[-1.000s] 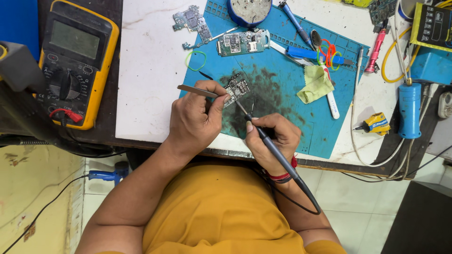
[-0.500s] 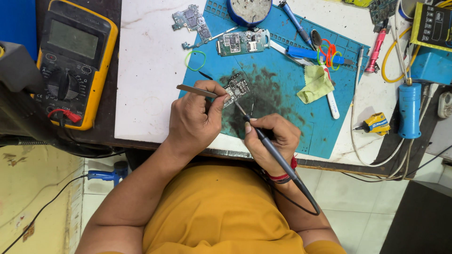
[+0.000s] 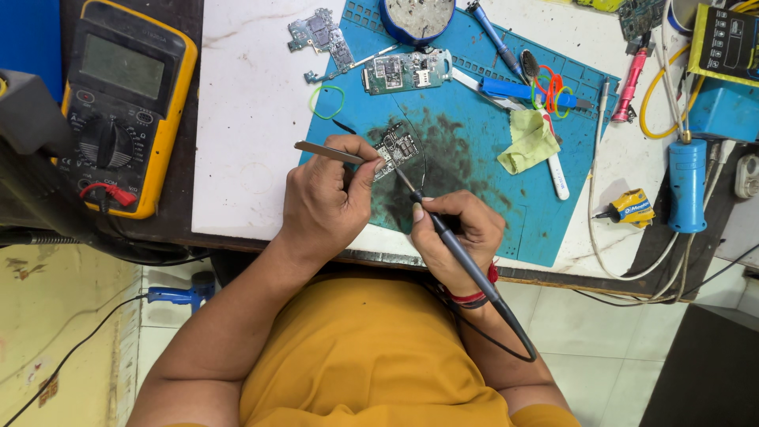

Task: The person uses a soldering iron and tweezers to reflow solder on a small circuit board. They repeatedly apply heat to specific points while holding the board steady, then inspect the joints. The board remains on the workbench throughout the clip.

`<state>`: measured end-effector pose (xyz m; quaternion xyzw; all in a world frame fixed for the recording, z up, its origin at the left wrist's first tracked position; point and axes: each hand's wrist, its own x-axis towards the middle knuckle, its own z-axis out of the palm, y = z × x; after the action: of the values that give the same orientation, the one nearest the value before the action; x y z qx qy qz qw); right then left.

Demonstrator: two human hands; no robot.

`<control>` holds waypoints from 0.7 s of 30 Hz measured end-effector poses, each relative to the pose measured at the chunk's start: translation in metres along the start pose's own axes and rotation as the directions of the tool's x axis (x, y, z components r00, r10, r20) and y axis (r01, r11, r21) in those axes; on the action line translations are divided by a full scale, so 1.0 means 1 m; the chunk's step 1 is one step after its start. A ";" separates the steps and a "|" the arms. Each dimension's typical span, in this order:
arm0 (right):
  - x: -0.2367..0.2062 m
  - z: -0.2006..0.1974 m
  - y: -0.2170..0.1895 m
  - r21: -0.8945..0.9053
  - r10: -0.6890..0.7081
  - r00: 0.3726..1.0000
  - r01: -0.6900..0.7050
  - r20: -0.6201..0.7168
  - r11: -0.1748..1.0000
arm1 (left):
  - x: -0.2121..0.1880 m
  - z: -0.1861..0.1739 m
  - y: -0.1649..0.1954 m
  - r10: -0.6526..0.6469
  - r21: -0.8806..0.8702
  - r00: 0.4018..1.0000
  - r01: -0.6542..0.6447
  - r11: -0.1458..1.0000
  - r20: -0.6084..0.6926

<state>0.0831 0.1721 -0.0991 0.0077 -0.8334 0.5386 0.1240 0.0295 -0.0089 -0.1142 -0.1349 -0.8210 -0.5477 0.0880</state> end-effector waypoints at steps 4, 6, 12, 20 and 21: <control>0.000 -0.001 0.000 0.003 -0.002 1.000 0.002 -0.005 1.000 | 0.000 0.002 0.001 -0.004 0.004 1.000 0.004 1.000 -0.005; 0.001 -0.002 0.000 0.003 -0.002 1.000 0.002 -0.007 1.000 | 0.000 0.002 0.002 0.007 0.000 1.000 -0.007 1.000 -0.005; 0.001 -0.002 -0.003 0.010 0.017 1.000 -0.017 0.000 1.000 | 0.000 0.000 0.004 -0.019 0.009 1.000 0.019 1.000 -0.003; -0.003 -0.003 0.000 -0.001 0.021 1.000 -0.021 -0.009 1.000 | 0.001 0.000 0.007 -0.060 -0.010 0.998 0.060 0.998 0.001; -0.003 -0.002 0.001 0.019 0.030 0.999 -0.030 -0.019 0.999 | 0.001 0.000 0.007 -0.074 -0.015 0.997 0.074 0.997 0.004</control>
<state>0.0863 0.1741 -0.0994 -0.0087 -0.8272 0.5480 0.1240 0.0305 -0.0063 -0.1081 -0.1063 -0.8213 -0.5567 0.0651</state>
